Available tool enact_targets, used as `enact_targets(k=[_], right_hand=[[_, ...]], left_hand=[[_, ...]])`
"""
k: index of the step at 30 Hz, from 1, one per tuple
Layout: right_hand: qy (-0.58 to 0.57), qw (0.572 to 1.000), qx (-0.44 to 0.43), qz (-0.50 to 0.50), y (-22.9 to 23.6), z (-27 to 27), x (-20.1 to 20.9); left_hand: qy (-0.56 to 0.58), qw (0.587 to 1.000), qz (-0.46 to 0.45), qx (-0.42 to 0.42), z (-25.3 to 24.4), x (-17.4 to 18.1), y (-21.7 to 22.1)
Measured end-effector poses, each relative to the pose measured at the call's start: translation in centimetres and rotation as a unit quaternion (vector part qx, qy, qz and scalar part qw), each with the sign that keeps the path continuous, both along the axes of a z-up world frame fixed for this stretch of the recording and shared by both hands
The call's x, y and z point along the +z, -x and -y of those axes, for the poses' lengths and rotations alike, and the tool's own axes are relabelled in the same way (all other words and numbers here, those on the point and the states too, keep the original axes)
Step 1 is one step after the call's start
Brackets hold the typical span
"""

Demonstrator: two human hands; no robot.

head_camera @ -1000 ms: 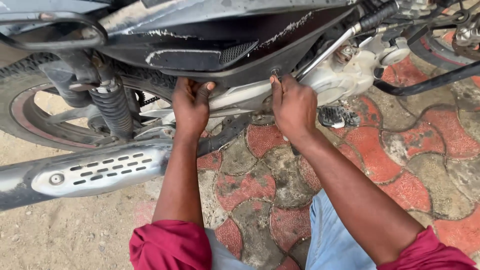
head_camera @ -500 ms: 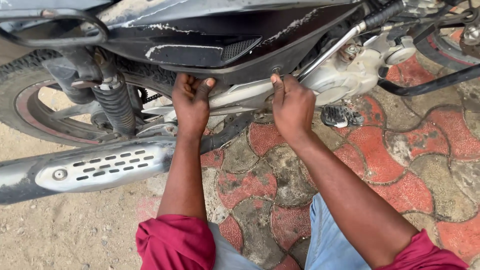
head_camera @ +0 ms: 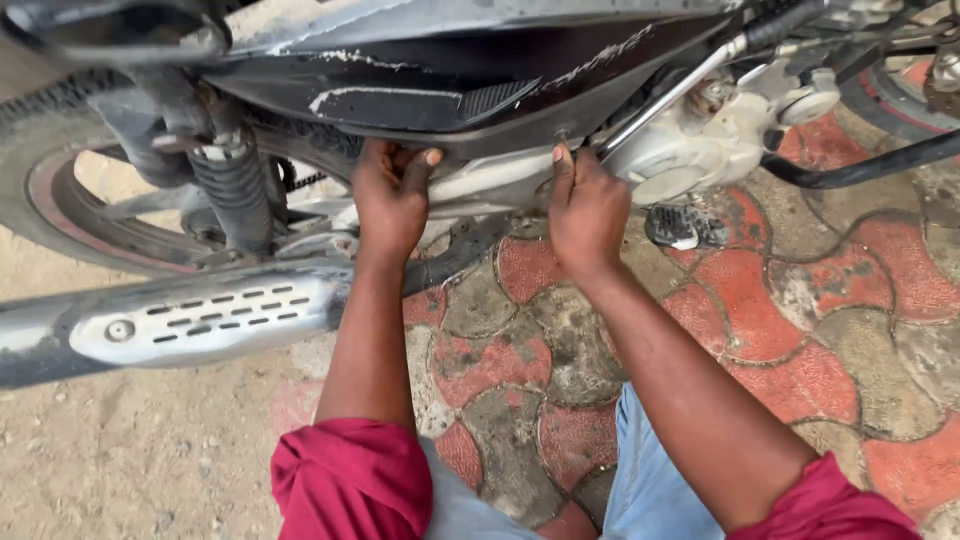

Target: The person crouches beside a red motorcycle and works at the lower side panel near the chain area, loosening and repositioning the panel by hand. They then hold a small bottle and apply liquid from it onto the chain and lever area before returning to the panel.

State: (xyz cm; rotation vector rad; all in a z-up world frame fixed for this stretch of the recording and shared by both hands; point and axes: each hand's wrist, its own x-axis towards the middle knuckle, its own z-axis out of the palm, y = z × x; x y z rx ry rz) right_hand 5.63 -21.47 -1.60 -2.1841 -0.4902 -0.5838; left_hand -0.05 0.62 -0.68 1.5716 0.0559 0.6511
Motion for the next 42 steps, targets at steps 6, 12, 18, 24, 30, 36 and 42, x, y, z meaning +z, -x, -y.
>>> enact_targets(k=[6,12,18,24,30,36,42], right_hand=[[0.07,0.995,0.019,0.063,-0.2,1.4,2.1],[0.21,0.976,-0.029,0.052,0.5,1.1,1.6],[-0.051,0.986,0.042,-0.153,-0.7,2.0,4.2],[-0.159,0.928,0.104,-0.322,-0.2,1.4,4.2],[-0.282,0.852,0.132,-0.422,-0.9,1.5,2.8],[-0.304,0.83,0.135,-0.447,-0.9,1.9,2.2],[-0.283,0.817,0.138,-0.483,-0.4,1.0,4.3]], left_hand=[[0.002,0.999,0.044,-0.027,-0.6,-0.5,-0.5],[-0.11,0.993,-0.015,0.044,-2.3,-2.7,-0.1],[0.002,0.999,-0.01,0.039,0.0,-1.7,-1.8],[-0.027,0.996,-0.043,0.076,-1.3,-4.2,-2.1],[-0.011,0.998,-0.028,0.052,-0.6,-2.9,-1.8],[-0.002,0.999,-0.03,0.042,-0.1,-1.4,-0.9],[0.033,0.999,0.008,-0.002,0.3,-0.7,-1.0]])
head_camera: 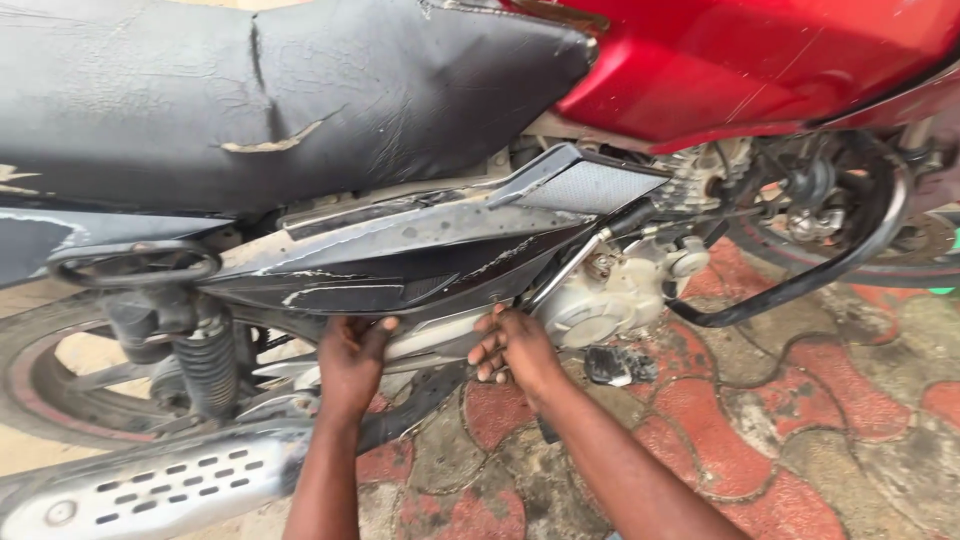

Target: The person crouches beside a red motorcycle and works at the lower side panel near the chain area, loosening and repositioning the panel by hand. They then hold a small bottle and apply liquid from it onto the chain and lever area before returning to the panel.

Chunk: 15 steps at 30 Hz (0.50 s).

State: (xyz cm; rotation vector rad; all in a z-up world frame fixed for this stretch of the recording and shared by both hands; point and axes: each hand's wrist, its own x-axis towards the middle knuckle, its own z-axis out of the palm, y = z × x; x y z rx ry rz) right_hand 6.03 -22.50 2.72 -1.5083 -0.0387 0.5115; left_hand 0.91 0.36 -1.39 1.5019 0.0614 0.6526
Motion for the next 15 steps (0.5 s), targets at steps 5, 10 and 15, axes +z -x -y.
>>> enact_targets(k=[5,10,15], right_hand=[[-0.016,0.996,0.016,-0.082,-0.5,0.2,1.6],[0.073,0.996,0.058,-0.002,-0.5,1.1,-1.3],[0.051,0.974,0.198,-0.094,8.3,2.2,-4.8]], left_hand=[[0.009,1.0,-0.007,0.017,0.6,0.6,-0.2],[-0.052,0.995,-0.033,0.085,1.0,1.4,0.2],[-0.007,0.997,-0.052,0.054,0.0,0.6,-0.5]])
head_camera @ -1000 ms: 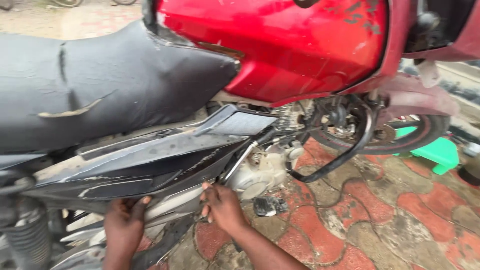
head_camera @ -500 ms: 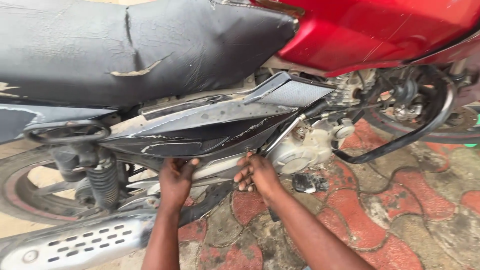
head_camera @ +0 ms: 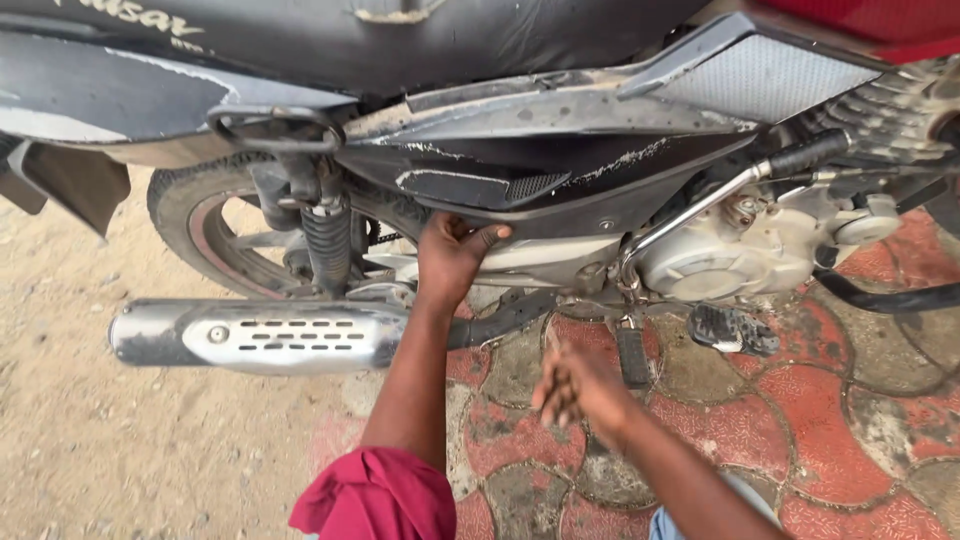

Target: The person crouches beside a red motorcycle and works at the lower side panel near the chain area, loosening and repositioning the panel by hand. They then hold a small bottle and apply liquid from it onto the chain and lever area before returning to the panel.

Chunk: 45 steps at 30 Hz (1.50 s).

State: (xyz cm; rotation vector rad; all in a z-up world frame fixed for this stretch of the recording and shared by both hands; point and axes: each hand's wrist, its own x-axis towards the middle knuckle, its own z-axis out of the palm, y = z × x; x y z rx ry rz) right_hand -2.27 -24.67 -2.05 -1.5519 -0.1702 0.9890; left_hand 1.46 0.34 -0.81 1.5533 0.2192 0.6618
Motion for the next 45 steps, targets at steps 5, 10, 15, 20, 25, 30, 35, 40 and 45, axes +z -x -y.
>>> enact_targets(k=[5,10,15,20,25,30,35,40,45], right_hand=[[0.109,0.974,0.142,0.139,3.5,7.3,-18.7],[0.176,0.972,-0.005,0.155,1.9,12.5,-27.7],[0.088,0.99,-0.113,0.013,2.3,13.7,-26.9],[0.094,0.986,-0.134,-0.012,3.1,15.4,-25.3],[0.09,0.977,-0.19,-0.027,2.7,15.9,-25.1],[0.08,0.961,-0.255,-0.067,1.5,15.4,-22.4],[0.008,0.907,-0.419,-0.038,-4.6,25.6,-31.8],[0.329,0.775,-0.539,0.019,-6.8,30.2,-22.6],[0.308,0.768,-0.562,0.011,-6.3,32.2,-24.3]], left_hand=[[0.015,1.0,-0.002,-0.011,0.3,1.7,0.3],[-0.076,0.99,-0.101,0.064,1.4,3.5,0.9],[-0.075,0.991,-0.095,0.052,1.7,3.7,1.6],[-0.054,0.994,-0.081,0.052,1.3,3.1,1.2],[-0.076,0.995,-0.058,0.023,1.2,3.3,1.2],[-0.113,0.989,-0.074,0.06,0.0,1.8,1.0],[-0.111,0.994,-0.023,0.008,0.6,0.7,0.8],[-0.237,0.971,-0.003,0.037,-0.3,1.4,1.7],[-0.21,0.975,-0.038,0.06,-0.9,0.3,1.2]])
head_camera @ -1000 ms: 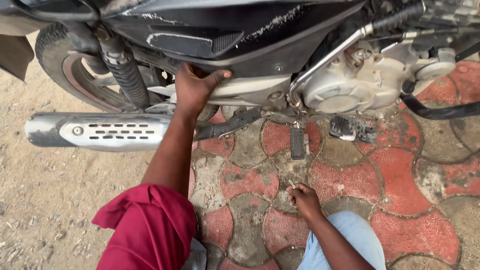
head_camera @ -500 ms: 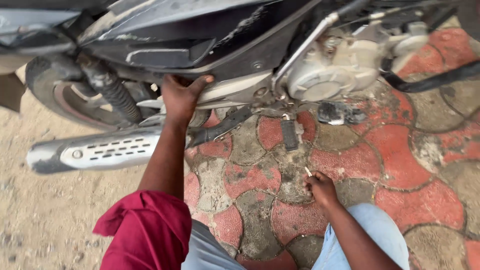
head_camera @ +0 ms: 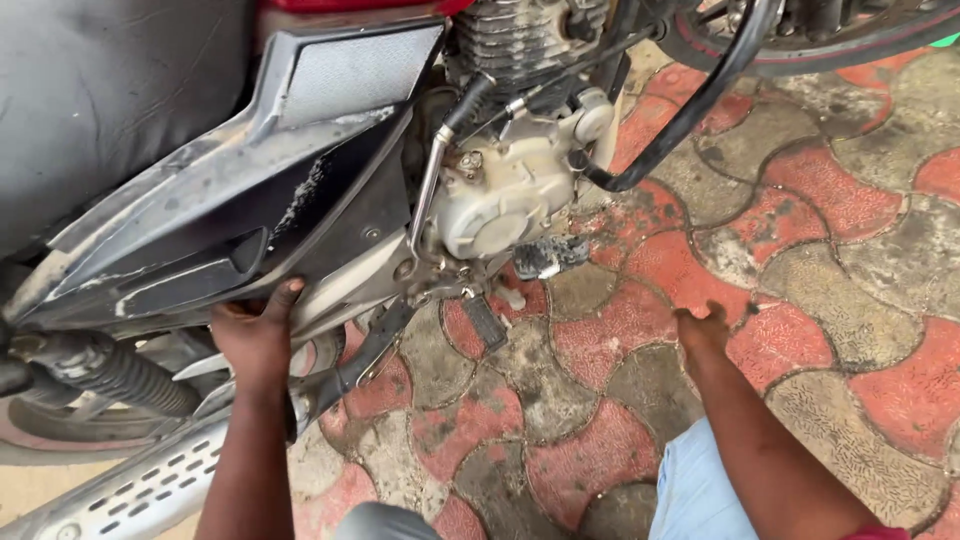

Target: The person crouches beside a red motorcycle and works at the lower side panel near the chain area, loosening and repositioning the panel by hand. They then hold a small bottle and apply liquid from it onto the chain and lever area before returning to the panel.

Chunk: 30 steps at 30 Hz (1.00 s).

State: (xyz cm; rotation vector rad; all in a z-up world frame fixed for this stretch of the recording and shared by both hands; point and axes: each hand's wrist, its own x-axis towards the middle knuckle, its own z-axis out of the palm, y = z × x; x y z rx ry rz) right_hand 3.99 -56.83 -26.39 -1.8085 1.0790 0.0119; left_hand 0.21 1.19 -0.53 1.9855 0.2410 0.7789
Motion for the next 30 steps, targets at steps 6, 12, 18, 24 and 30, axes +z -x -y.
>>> enact_targets(k=[6,12,18,24,30], right_hand=[[-0.032,0.993,0.061,0.099,2.2,0.4,2.1],[-0.11,0.986,0.078,0.094,3.5,-0.4,2.3],[0.123,0.944,0.251,0.175,2.9,4.0,-20.2],[0.107,0.942,0.292,0.127,3.0,-0.3,-5.3],[0.083,0.928,0.354,0.08,4.9,-4.8,0.9]], left_hand=[[-0.023,0.998,-0.039,0.041,-0.3,0.4,0.2],[-0.138,0.99,-0.008,-0.026,-1.5,2.6,1.0],[-0.325,0.94,-0.105,0.016,-4.9,-2.5,-1.0],[-0.238,0.956,0.118,-0.128,-6.3,-9.3,-8.3],[-0.438,0.889,-0.13,0.028,-6.9,-5.4,-3.2]])
